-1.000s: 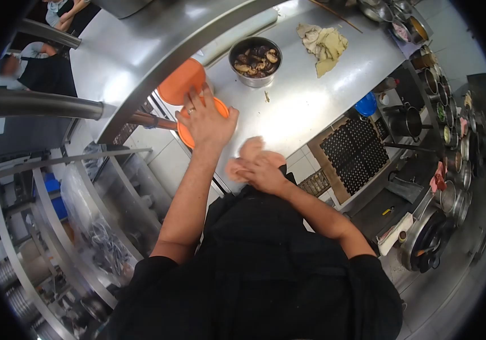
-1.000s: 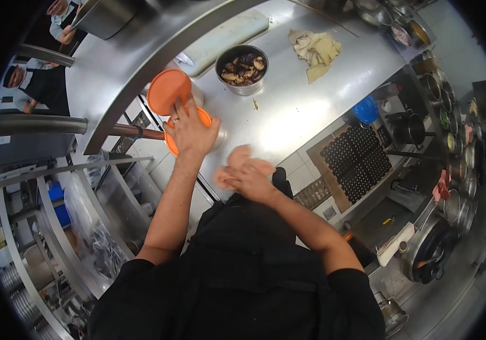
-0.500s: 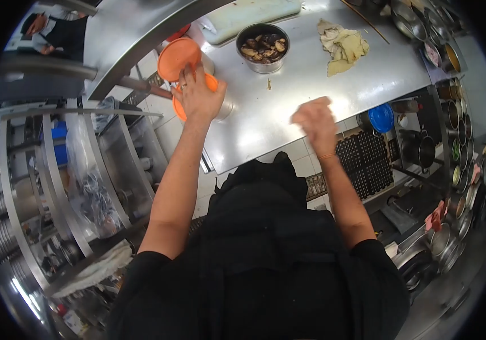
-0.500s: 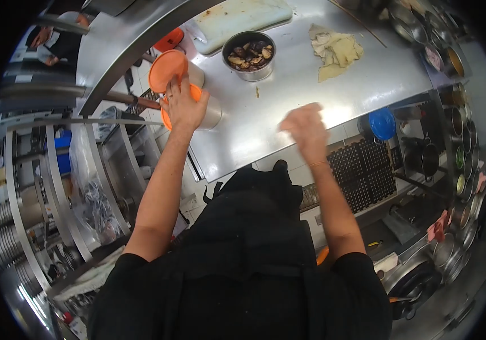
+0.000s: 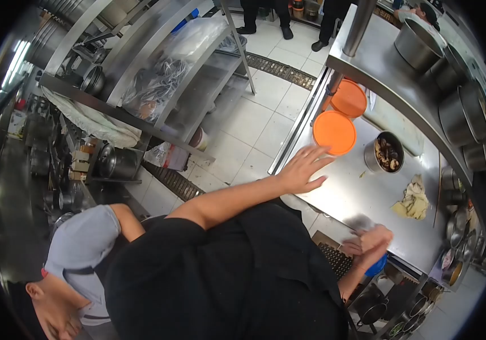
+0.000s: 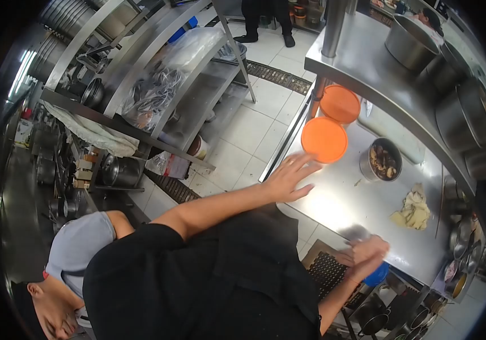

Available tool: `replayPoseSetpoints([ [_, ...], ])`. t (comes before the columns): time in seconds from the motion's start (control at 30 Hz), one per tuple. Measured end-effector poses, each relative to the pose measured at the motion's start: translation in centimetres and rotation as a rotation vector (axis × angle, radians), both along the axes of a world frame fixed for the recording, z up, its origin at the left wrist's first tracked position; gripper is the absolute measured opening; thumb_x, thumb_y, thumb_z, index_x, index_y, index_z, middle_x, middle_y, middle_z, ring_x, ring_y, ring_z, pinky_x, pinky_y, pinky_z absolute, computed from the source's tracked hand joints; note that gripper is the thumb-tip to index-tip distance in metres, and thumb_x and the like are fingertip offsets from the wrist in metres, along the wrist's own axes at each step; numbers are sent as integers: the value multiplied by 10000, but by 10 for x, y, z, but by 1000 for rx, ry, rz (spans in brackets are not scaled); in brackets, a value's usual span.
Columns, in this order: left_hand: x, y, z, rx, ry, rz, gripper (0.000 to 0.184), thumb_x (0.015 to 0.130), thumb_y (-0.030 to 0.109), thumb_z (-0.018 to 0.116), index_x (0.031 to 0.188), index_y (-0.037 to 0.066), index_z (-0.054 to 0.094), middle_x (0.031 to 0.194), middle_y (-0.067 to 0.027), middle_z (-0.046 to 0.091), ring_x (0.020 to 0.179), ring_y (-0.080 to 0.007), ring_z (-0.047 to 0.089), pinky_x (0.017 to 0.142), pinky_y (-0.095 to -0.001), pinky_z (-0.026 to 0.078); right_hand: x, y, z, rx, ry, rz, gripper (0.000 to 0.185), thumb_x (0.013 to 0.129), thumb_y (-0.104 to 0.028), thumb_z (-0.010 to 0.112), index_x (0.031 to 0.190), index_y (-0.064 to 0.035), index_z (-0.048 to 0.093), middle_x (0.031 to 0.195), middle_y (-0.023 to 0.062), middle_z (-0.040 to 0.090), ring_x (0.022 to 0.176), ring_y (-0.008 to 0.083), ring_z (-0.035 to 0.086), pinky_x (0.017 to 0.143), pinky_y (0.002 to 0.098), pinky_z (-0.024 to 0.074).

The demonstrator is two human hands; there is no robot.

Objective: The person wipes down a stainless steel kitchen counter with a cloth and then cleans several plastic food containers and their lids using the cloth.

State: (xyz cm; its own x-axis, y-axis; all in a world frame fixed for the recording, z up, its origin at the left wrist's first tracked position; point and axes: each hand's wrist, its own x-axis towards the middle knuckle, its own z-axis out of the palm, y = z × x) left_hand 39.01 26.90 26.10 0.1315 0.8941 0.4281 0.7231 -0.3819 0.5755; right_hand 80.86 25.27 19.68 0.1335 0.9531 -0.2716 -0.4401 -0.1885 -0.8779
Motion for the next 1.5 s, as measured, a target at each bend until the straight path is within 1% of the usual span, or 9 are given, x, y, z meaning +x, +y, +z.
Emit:
replayPoseSetpoints([
  [0.2, -52, -53, -8, -656, -456, -78, 666, 1023, 287, 685, 1603, 116, 405, 1573, -219, 456, 1291, -355, 615, 1095, -451, 502, -187, 2, 70, -144, 355, 521, 622, 1084, -355, 586, 1577, -16, 417, 1511, 152, 568, 1387, 284, 569, 1157, 397, 478],
  [0.4, -107, -52, -30, -814, -1251, -297, 643, 1080, 333, 621, 1617, 102, 353, 1464, -168, 555, 1267, -211, 629, 1063, -380, 529, -332, 8, 95, 44, -66, 931, 667, 1051, -125, 646, 1630, -38, 328, 1552, 108, 518, 1410, 208, 532, 1161, 358, 453],
  [0.57, -234, -70, -8, -1084, -1135, 190, 254, 1111, 228, 516, 1245, 76, 668, 1076, -40, 710, 1061, -141, 672, 950, -347, 555, -426, 18, 72, 117, -710, 1021, 375, 1059, -179, 647, 1406, -37, 640, 1113, 92, 729, 995, 178, 684, 874, 328, 572],
  [0.67, -293, -90, -108, -405, -1084, 201, 299, 1108, 294, 528, 1154, 55, 702, 994, -23, 710, 932, -108, 656, 850, -312, 559, -487, 17, 44, 10, -656, 1144, 327, 1076, -181, 634, 1357, -15, 658, 1094, 76, 724, 821, 126, 683, 664, 289, 575],
  [0.73, -348, -117, -97, -503, -1068, 402, 322, 1100, 311, 552, 1159, 31, 701, 1026, -22, 716, 959, -108, 641, 859, -309, 547, -541, 21, 28, -21, -622, 1258, 369, 1067, -189, 652, 1388, -7, 633, 1095, 82, 717, 857, 160, 707, 662, 315, 601],
  [1.13, -514, -307, 157, -7, -558, 876, 166, 920, 120, 731, 1052, 19, 742, 1161, -147, 733, 1014, -264, 708, 859, -347, 555, -797, 40, 48, 775, -1175, 1723, 514, 986, -365, 701, 1383, -41, 656, 1264, 217, 719, 1017, 354, 742, 942, 439, 581],
  [1.27, -474, -315, 254, 337, -636, 978, 530, 952, 395, 677, 1180, -83, 701, 1154, -187, 740, 1051, -290, 722, 930, -420, 564, -823, 38, 14, 934, -1242, 1887, 577, 997, -448, 645, 1436, -76, 606, 1281, 230, 691, 1235, 406, 641, 1050, 483, 517],
  [1.47, -497, -306, 364, 512, 169, 900, 529, 1026, 423, 554, 1002, -83, 702, 953, -212, 746, 870, -327, 731, 821, -433, 594, -836, 30, -5, 965, -1275, 2035, 575, 1005, -447, 629, 1448, -82, 594, 1316, 243, 672, 1233, 426, 646, 1054, 490, 520],
  [1.5, -513, -316, 327, 956, 162, 1134, 548, 1007, 437, 622, 1150, -91, 654, 1037, -218, 727, 875, -324, 722, 809, -423, 599, -834, 30, -7, 955, -1272, 2048, 576, 1004, -447, 629, 1448, -81, 594, 1317, 243, 673, 1238, 426, 645, 1057, 492, 519],
])
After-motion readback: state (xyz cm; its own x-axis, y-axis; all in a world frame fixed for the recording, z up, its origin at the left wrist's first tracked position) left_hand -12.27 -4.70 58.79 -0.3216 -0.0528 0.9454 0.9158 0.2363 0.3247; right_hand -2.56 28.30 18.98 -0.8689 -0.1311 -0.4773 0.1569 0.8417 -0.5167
